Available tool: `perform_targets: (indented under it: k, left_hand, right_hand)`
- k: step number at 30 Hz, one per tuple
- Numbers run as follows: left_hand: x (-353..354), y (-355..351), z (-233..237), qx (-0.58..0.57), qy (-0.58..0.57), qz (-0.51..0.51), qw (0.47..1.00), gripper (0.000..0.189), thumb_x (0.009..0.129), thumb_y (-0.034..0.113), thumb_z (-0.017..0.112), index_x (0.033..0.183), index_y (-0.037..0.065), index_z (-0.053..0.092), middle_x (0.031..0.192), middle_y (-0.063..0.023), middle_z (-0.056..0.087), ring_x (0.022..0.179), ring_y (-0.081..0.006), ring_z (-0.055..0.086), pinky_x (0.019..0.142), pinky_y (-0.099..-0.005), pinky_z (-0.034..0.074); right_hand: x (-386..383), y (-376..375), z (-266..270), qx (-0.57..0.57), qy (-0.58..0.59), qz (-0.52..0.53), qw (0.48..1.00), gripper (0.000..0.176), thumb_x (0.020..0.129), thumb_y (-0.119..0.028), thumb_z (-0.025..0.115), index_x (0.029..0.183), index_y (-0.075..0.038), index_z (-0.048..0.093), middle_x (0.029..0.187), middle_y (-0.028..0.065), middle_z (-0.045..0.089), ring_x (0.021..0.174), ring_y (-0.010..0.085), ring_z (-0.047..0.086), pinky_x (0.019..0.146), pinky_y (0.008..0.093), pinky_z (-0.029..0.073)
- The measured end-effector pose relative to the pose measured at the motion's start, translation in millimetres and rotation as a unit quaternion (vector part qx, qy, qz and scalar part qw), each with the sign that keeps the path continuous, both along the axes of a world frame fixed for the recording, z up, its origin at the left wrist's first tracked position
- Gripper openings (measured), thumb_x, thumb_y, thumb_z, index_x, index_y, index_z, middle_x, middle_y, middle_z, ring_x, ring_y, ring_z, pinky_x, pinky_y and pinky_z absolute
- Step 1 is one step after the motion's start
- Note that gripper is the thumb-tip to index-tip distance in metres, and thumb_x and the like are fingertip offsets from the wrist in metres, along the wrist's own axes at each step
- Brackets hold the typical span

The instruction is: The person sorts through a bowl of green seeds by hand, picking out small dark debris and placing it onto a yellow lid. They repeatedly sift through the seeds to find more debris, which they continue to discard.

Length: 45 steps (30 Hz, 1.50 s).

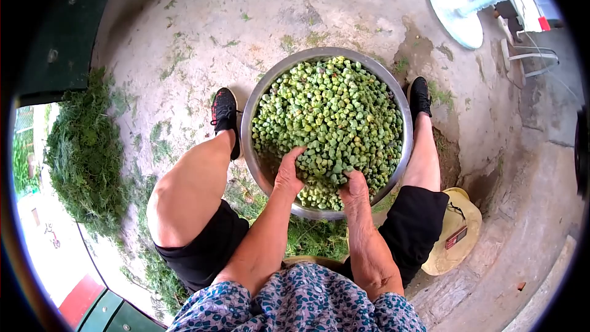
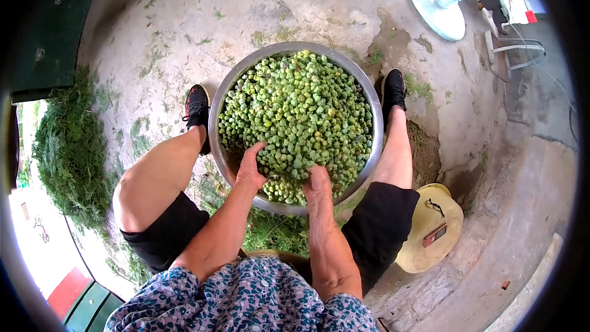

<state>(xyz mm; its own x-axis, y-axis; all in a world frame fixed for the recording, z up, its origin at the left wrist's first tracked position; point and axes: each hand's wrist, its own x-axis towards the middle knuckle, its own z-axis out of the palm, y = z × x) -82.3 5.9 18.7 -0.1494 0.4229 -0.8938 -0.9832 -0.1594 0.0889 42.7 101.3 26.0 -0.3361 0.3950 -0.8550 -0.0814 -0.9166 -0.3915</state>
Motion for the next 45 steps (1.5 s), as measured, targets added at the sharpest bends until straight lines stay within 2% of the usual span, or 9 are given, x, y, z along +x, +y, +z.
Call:
perform_targets:
  k: [9,18,23,26,27,29,33,38,45]
  left_hand:
    - [-5.0,7.7,42.5,0.023,0.084,-0.075,0.993,0.071,0.071,0.025,0.066,0.133,0.012,0.034,0.125,-0.0102,0.046,0.110,-0.0257,0.047,0.092,-0.0422,0.039]
    - [4.5,1.4,39.8,0.052,0.045,-0.037,0.997,0.048,0.080,0.037,0.060,0.115,0.005,0.052,0.114,-0.0118,0.056,0.104,-0.0271,0.054,0.092,-0.0433,0.040]
    - [6.8,-4.8,53.0,0.045,0.049,-0.055,0.996,0.043,0.081,0.036,0.058,0.111,0.006,0.055,0.107,-0.0108,0.060,0.096,-0.0257,0.057,0.087,-0.0414,0.044]
    - [4.3,-7.6,57.1,0.057,0.068,-0.065,0.994,0.041,0.080,0.035,0.059,0.108,0.006,0.056,0.103,-0.0104,0.061,0.091,-0.0252,0.059,0.084,-0.0402,0.047]
    - [3.8,-8.3,58.1,0.067,0.072,-0.063,0.993,0.039,0.080,0.034,0.059,0.107,0.006,0.056,0.101,-0.0101,0.062,0.089,-0.0249,0.060,0.082,-0.0396,0.048]
    - [1.8,-11.4,62.0,0.086,0.085,-0.063,0.991,0.039,0.080,0.034,0.058,0.106,0.006,0.056,0.099,-0.0100,0.063,0.087,-0.0248,0.060,0.082,-0.0389,0.048]
    - [0.8,-19.0,46.6,-0.024,0.106,-0.125,0.986,0.048,0.079,0.041,0.060,0.113,0.009,0.051,0.109,-0.0108,0.057,0.097,-0.0276,0.055,0.082,-0.0484,0.044]
    - [7.6,-27.7,66.1,-0.018,0.154,-0.152,0.976,0.077,0.074,0.046,0.067,0.133,0.011,0.032,0.140,-0.0118,0.024,0.125,-0.0393,0.025,0.093,-0.0594,0.029]
    - [2.6,-33.2,88.7,-0.017,0.218,-0.209,0.953,0.073,0.082,0.039,0.059,0.137,0.005,0.025,0.141,-0.0180,0.023,0.129,-0.0386,0.021,0.097,-0.0537,0.030]
  right_hand:
    - [5.7,0.5,9.2,0.043,-0.090,0.007,0.995,0.041,0.068,0.001,0.057,0.106,-0.011,0.050,0.097,0.0045,0.057,0.087,0.0201,0.055,0.066,0.0341,0.045]
    - [5.2,5.8,43.1,0.071,-0.045,0.144,0.986,0.072,0.066,-0.002,0.060,0.132,-0.017,0.038,0.110,0.0052,0.054,0.099,0.0231,0.048,0.086,0.0471,0.032]
    - [-0.8,2.8,64.6,0.102,-0.018,0.159,0.982,0.059,0.069,-0.002,0.065,0.125,-0.009,0.048,0.112,0.0080,0.055,0.102,0.0236,0.050,0.090,0.0347,0.038]
    - [-1.5,1.3,72.8,0.132,0.029,0.212,0.968,0.055,0.069,-0.009,0.063,0.122,-0.017,0.052,0.120,0.0041,0.051,0.110,0.0238,0.044,0.089,0.0481,0.031]
    - [-4.4,0.5,78.4,0.129,0.009,0.195,0.972,0.051,0.073,-0.002,0.061,0.123,-0.009,0.051,0.115,0.0066,0.054,0.103,0.0228,0.050,0.090,0.0347,0.039]
    - [-1.2,1.2,71.4,0.156,0.043,0.207,0.965,0.051,0.074,-0.003,0.059,0.124,-0.007,0.049,0.120,0.0079,0.050,0.105,0.0230,0.048,0.088,0.0364,0.041]
    - [-2.5,-0.6,81.9,0.161,0.053,0.199,0.965,0.050,0.078,-0.006,0.058,0.126,-0.005,0.045,0.126,0.0095,0.046,0.110,0.0249,0.046,0.086,0.0423,0.043]
    - [4.7,-1.8,86.2,0.214,0.053,0.201,0.954,0.046,0.082,-0.009,0.055,0.126,-0.002,0.044,0.130,0.0118,0.041,0.114,0.0284,0.042,0.086,0.0479,0.045]
    - [16.5,-4.6,102.5,0.294,0.026,0.219,0.930,0.045,0.084,-0.013,0.052,0.127,-0.002,0.043,0.131,0.0116,0.041,0.118,0.0283,0.041,0.088,0.0440,0.045]
